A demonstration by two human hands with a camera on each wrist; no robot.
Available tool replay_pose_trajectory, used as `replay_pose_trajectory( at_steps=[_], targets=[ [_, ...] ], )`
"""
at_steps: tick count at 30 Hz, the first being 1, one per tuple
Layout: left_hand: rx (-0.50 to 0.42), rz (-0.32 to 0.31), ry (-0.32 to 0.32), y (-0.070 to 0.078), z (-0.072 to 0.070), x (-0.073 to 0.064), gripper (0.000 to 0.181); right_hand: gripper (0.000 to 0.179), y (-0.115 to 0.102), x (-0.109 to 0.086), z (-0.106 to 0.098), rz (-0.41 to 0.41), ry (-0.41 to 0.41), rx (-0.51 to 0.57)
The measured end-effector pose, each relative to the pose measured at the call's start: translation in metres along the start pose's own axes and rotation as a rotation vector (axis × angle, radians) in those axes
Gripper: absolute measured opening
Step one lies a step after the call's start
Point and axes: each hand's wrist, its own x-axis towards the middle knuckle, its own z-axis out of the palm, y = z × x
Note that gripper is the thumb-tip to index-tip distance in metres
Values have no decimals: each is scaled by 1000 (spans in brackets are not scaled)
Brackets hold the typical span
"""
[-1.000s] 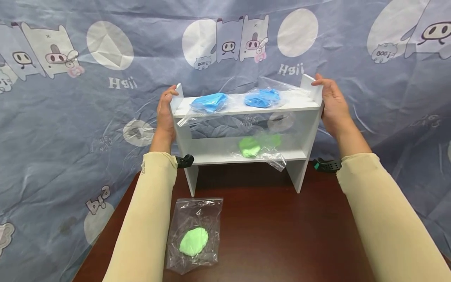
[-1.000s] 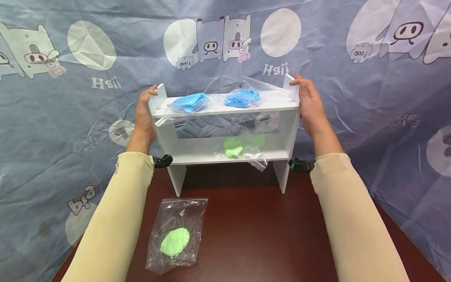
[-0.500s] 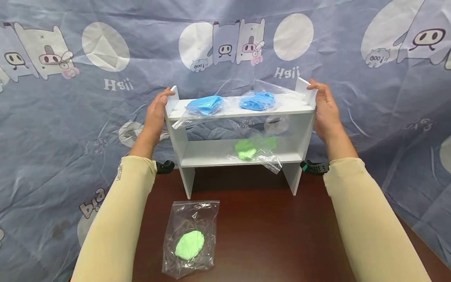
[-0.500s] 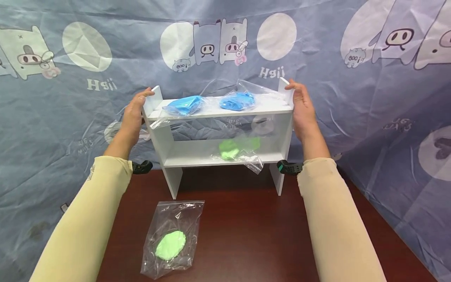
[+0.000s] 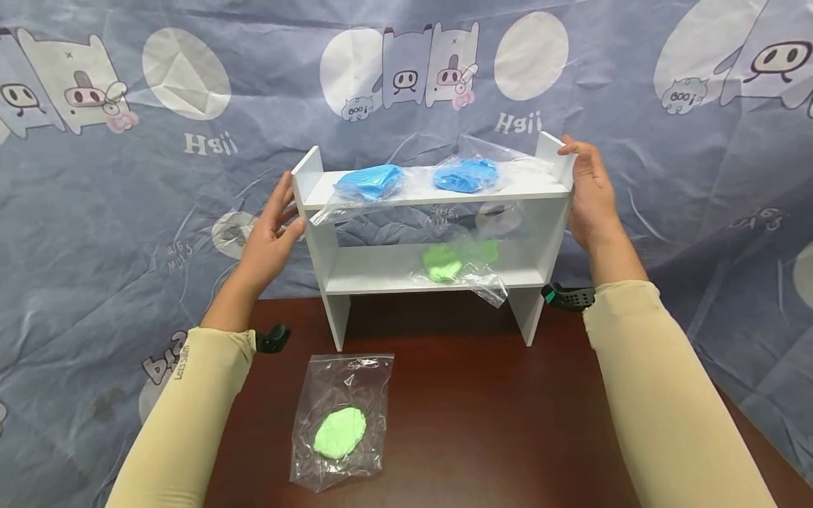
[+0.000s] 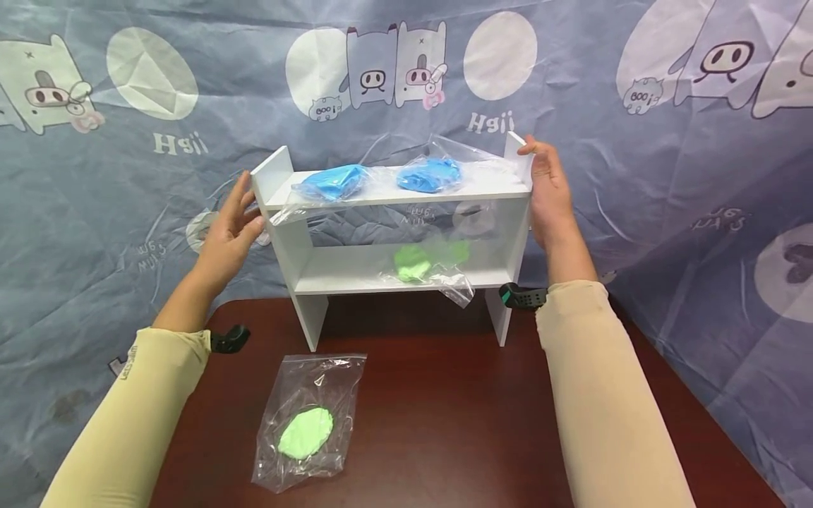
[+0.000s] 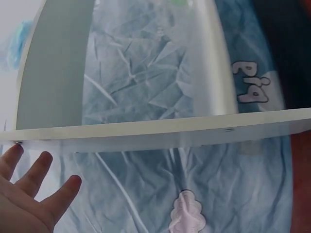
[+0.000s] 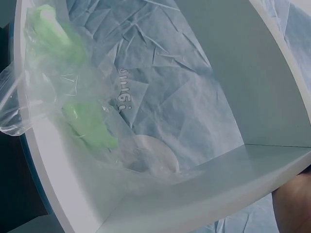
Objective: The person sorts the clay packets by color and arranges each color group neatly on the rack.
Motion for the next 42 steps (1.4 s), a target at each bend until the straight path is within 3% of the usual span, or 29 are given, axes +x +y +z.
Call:
replay_pose_trajectory(
  at_steps=[4,9,12,17,23,30,32,39,42],
  targets=[
    [59,34,-38,-9,4,-19,67,32,0,-1,-1,-10,4,-46],
    [146,100,-26,-24,0,-47,62,30,-2,-2,-1,-8,-18,-101],
    [177,112,-65,-32,-2,-67,56,29,-4,-4,-2,-18,-15,-119],
    [135,34,-156,-47,1,-101,50,27,-4,-3,-2,-35,9,-128],
    [81,-26,-181,-65,12,-136,55,26,-7,-4,2,-34,2,-144],
    [271,-82,-185,-84,34,-167,54,25,-18,-14,9,4,-6,-156],
    [268,-89,-217,-89,40,-174,53,24,-19,-16,10,3,-4,-168],
    [156,-43,-419,-105,55,-194,65,24,-21,-17,11,-33,15,-239],
    [150,-30,-466,-110,58,-204,70,25,-19,-17,11,-30,22,-261]
  ],
)
